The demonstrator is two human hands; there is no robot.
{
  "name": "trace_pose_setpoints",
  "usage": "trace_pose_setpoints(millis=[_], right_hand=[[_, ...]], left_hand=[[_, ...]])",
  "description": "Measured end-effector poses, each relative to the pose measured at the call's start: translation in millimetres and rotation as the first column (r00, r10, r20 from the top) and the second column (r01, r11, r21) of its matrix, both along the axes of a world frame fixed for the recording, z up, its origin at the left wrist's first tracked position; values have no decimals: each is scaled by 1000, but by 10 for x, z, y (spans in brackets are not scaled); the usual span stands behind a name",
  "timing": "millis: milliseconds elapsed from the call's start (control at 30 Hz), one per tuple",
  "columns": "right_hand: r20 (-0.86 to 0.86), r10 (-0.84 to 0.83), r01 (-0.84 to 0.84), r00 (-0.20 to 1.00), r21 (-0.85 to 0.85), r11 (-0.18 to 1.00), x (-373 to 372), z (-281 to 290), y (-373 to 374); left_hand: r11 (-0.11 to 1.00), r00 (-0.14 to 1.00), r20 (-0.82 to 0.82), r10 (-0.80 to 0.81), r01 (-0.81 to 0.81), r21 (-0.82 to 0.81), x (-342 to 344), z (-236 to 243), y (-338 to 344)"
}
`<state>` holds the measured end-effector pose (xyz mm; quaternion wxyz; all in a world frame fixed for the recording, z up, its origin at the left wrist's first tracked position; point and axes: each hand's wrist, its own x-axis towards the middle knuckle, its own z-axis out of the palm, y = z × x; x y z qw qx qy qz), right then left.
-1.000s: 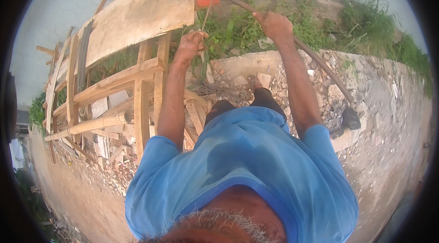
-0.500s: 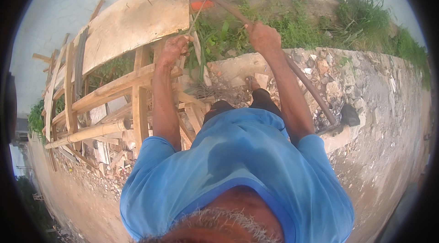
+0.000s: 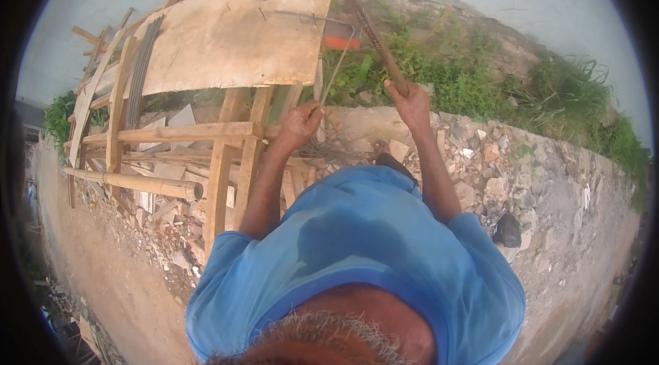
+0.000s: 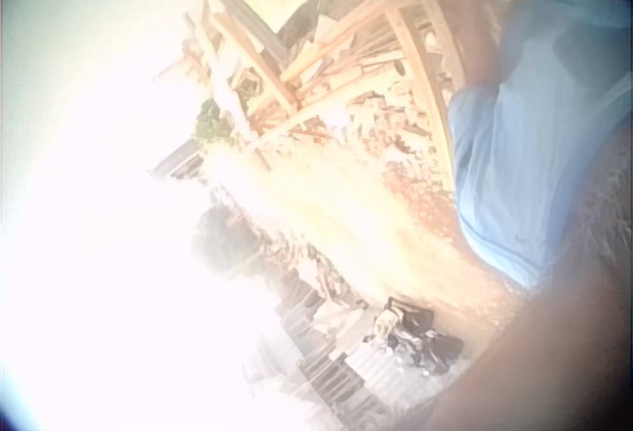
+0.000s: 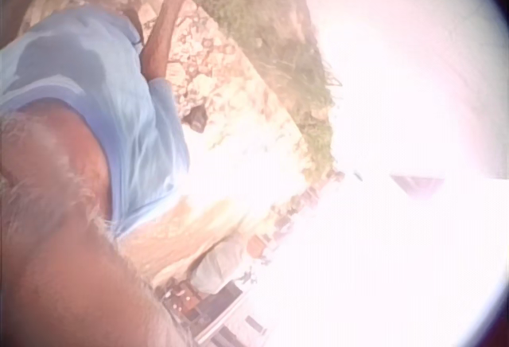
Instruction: The person repeatedly bends metal rods using a hammer and a metal block. They position each rod on the block and strike it to create a bend, then remove the bent piece and repeat the process with new rods.
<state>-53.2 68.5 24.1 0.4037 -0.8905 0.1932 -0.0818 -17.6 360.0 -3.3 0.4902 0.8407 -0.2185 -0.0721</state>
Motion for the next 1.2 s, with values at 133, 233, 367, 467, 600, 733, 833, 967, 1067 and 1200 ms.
trace_pose_setpoints(millis=[133, 233, 367, 467, 600, 733, 833, 967, 1067, 1200], right_hand=[[162, 89, -151, 983, 427, 892, 601, -213, 528], [264, 32, -181, 964, 564, 805, 774, -255, 919], [453, -69, -287, 889, 668, 687, 817, -27, 1068], [437, -82, -318, 896, 759, 569, 805, 278, 977], [430, 31, -399, 902, 804, 441, 799, 698, 542], [448, 213, -495, 868, 759, 423, 783, 987, -2], [462, 367, -586, 807, 701, 406, 795, 1111, -286], [416, 495, -629, 763, 656, 418, 999, 1169, -545], [318, 499, -574, 806, 625, 529, 1298, 1024, -620], [111, 624, -578, 773, 530, 621, 1711, 726, -657]], left_hand=[[994, 996, 79, 38, -46, 98, -49, 90, -85], [986, 990, 126, 68, -86, 144, -127, 192, -201], [985, 969, 200, 145, -160, 63, -265, 275, -514], [991, 989, 60, 134, -133, -14, -286, 407, -718], [941, 863, 384, 328, -261, -216, -9, 817, -683], [881, 457, 767, 451, -368, -298, 690, 1367, -395], [918, 406, 863, 301, -369, -146, 1101, 1595, -371], [946, 685, 671, 284, -315, -78, 1214, 1505, -474], [912, 774, 504, 383, -405, -72, 1155, 1254, -546], [820, 775, 411, 481, -563, 103, 1129, 929, -592]])
